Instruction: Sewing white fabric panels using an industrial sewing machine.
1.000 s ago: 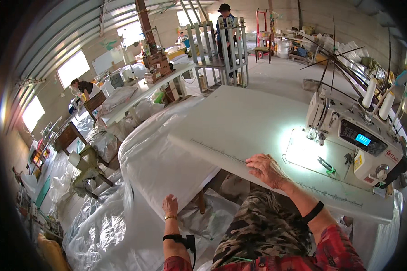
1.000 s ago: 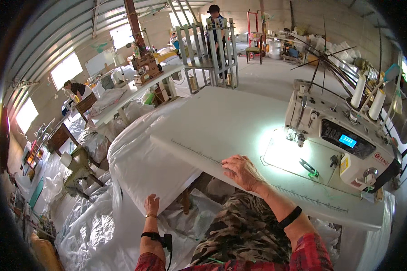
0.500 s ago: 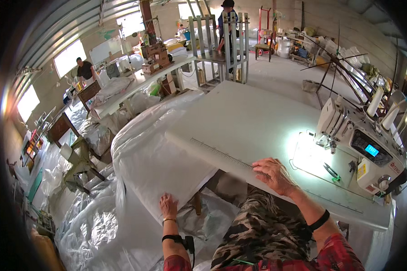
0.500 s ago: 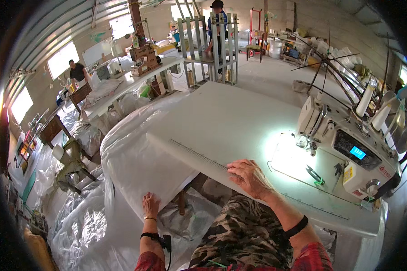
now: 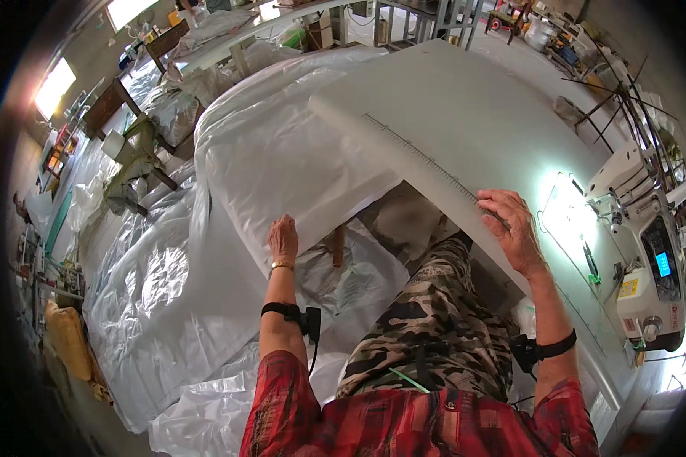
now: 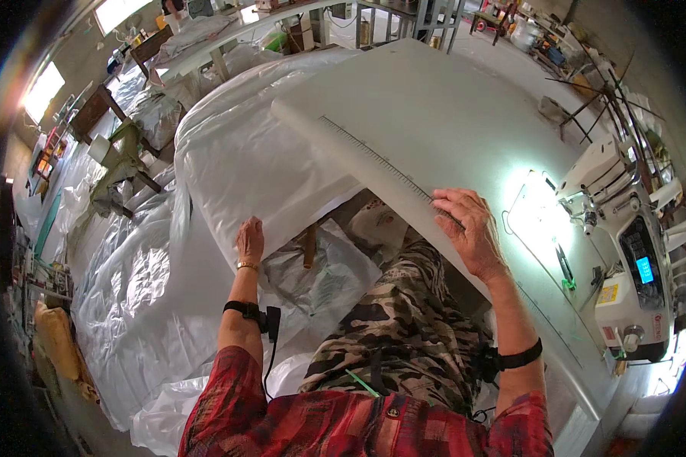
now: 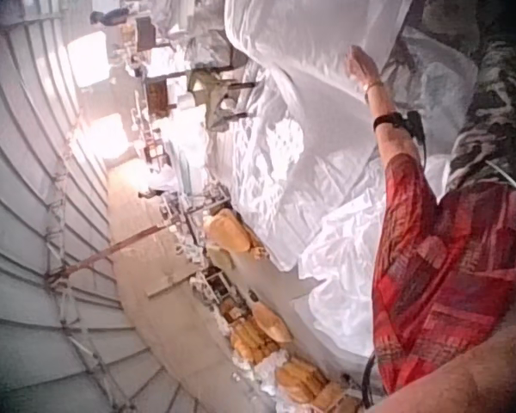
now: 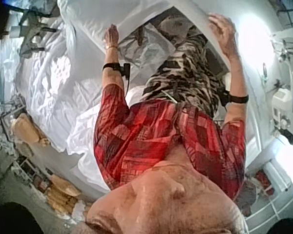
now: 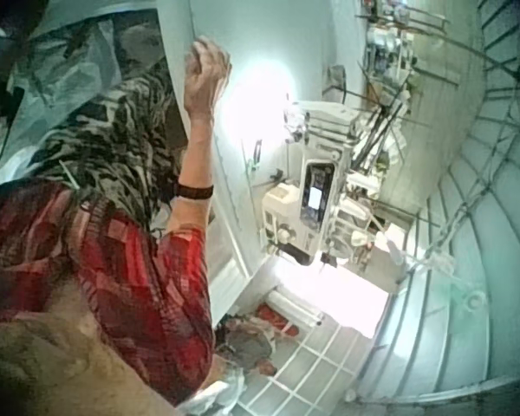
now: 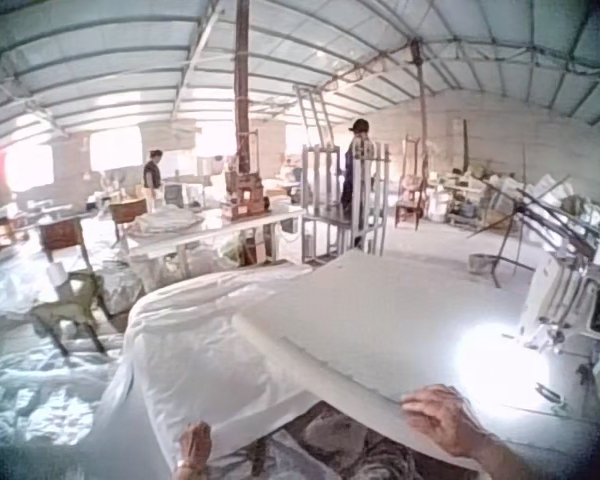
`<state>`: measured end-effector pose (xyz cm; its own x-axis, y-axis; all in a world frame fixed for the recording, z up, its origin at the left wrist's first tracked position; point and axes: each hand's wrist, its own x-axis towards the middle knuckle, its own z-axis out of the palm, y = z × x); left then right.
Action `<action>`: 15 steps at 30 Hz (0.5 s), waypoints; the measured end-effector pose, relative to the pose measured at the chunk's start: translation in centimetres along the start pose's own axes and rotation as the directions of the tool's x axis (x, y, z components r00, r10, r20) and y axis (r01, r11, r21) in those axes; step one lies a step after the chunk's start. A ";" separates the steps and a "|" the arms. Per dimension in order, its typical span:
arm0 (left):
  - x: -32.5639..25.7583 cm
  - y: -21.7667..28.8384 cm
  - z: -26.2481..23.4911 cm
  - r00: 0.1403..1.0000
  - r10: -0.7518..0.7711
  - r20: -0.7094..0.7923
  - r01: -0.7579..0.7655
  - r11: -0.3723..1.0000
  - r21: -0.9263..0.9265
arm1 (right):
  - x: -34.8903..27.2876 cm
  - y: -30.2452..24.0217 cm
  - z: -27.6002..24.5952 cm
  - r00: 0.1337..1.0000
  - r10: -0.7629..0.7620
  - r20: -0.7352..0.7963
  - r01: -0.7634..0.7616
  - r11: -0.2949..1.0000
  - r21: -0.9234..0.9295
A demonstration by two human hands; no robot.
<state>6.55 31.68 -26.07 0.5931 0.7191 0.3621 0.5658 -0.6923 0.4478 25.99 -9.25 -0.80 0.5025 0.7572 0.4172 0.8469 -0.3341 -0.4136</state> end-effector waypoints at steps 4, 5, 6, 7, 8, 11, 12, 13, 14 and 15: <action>1.4 0.1 -0.5 0.991 -0.126 0.035 0.125 0.991 0.042 | 0.1 -0.4 0.0 1.000 0.007 -0.023 -0.006 1.000 0.024; 1.8 0.1 -0.5 0.990 -0.144 0.006 0.143 0.988 0.052 | 0.1 -0.4 0.0 0.999 0.021 -0.031 -0.020 0.999 0.033; 2.2 0.0 -0.4 0.986 -0.165 -0.021 0.166 0.983 0.072 | 0.1 -0.4 0.0 0.999 0.009 -0.031 -0.009 1.000 0.026; 2.5 -0.2 -0.3 0.987 -0.157 -0.026 0.158 0.986 0.059 | 0.1 -0.4 0.0 0.999 0.022 -0.024 -0.021 1.000 0.009; 2.5 -0.3 -0.2 0.985 -0.140 -0.098 0.141 0.990 0.003 | 0.1 -0.3 0.0 0.999 0.034 -0.020 -0.034 0.999 -0.005; 1.6 -0.4 -0.3 0.983 -0.088 -0.164 0.082 0.996 -0.043 | 0.0 -0.1 0.0 0.999 0.025 -0.025 -0.026 1.000 -0.009; 0.9 -0.3 -0.5 0.989 -0.054 -0.136 0.049 0.998 -0.037 | -0.1 -0.1 0.0 0.999 0.020 -0.032 -0.020 1.000 -0.006; -0.1 -0.2 -0.9 0.996 -0.039 -0.086 0.035 0.998 -0.045 | -0.1 -0.1 0.1 0.999 0.020 -0.030 -0.020 1.000 -0.002; -1.2 0.0 -1.6 0.999 -0.026 -0.023 0.025 0.998 -0.052 | -0.1 -0.1 0.2 0.999 0.028 -0.034 -0.028 1.000 0.009; -2.2 0.3 -2.2 0.999 -0.024 -0.032 0.023 0.999 -0.047 | -0.1 -0.1 0.3 0.999 0.015 -0.034 -0.015 1.000 0.007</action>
<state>4.14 30.03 -24.93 0.5606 0.7371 0.3773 0.5517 -0.6723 0.4936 25.80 -9.17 -1.07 0.5210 0.7325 0.4381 0.8380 -0.3414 -0.4256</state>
